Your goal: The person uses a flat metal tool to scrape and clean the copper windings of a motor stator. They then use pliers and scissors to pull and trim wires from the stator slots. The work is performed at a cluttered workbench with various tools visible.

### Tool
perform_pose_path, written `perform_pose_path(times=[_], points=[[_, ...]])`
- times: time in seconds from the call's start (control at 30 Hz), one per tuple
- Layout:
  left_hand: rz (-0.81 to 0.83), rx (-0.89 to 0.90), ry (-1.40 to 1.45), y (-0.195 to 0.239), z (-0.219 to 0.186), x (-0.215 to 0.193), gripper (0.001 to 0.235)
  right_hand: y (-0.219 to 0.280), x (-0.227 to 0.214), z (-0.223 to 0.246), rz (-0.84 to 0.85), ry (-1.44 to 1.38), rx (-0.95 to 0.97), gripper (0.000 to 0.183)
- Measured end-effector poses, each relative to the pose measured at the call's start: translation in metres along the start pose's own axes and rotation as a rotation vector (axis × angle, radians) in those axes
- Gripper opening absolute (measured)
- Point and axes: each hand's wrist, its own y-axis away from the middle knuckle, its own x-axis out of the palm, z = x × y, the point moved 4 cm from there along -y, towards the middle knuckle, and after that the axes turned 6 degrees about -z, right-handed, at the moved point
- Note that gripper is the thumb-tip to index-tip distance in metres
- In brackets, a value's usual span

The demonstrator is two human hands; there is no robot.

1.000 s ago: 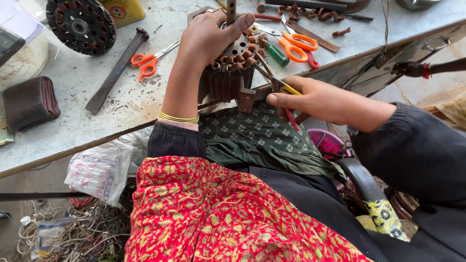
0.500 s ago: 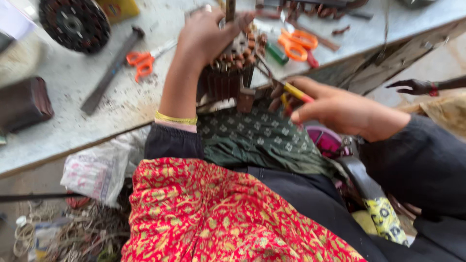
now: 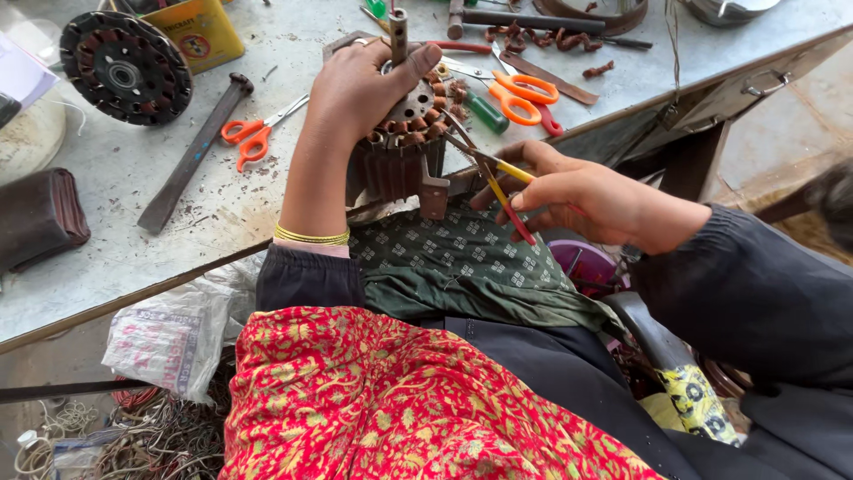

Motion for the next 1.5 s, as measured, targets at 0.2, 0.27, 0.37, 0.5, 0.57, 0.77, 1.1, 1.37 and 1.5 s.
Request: perform_pose_path(times=[0.2,0.27,0.37,0.5,0.57,0.77,1.1,1.37,1.5], points=[[-0.037,0.031,0.019,0.0,-0.002,-0.002,0.099,-0.01,-0.01,-0.014,-0.033,-0.009,0.047,0.048],[-0.026,0.016,0.018,0.0,-0.001,-0.002,0.099,-0.01,-0.01,-0.014,-0.027,0.003,0.047,0.045],[-0.035,0.019,0.022,0.0,0.0,-0.001,0.099,-0.009,-0.011,-0.007,-0.028,0.04,0.045,0.044],[-0.018,-0.006,-0.003,-0.001,0.005,0.004,0.1,-0.01,-0.009,0.006,-0.037,0.055,0.067,0.039],[-0.048,0.019,-0.023,-0.002,0.007,0.007,0.1,-0.009,-0.007,0.008,-0.048,0.059,0.068,0.037],[-0.087,0.085,-0.099,-0.007,0.012,0.014,0.104,-0.01,-0.002,0.007,-0.051,0.085,0.018,0.033],[-0.138,0.106,-0.07,-0.001,0.005,0.008,0.1,-0.014,-0.005,-0.001,-0.07,0.082,0.038,0.041],[-0.157,0.111,-0.072,-0.002,0.004,0.009,0.097,-0.014,0.008,0.023,-0.055,0.313,0.202,0.035],[-0.125,0.082,-0.045,0.0,0.005,0.011,0.093,-0.014,0.017,0.034,-0.139,0.478,0.227,0.036]])
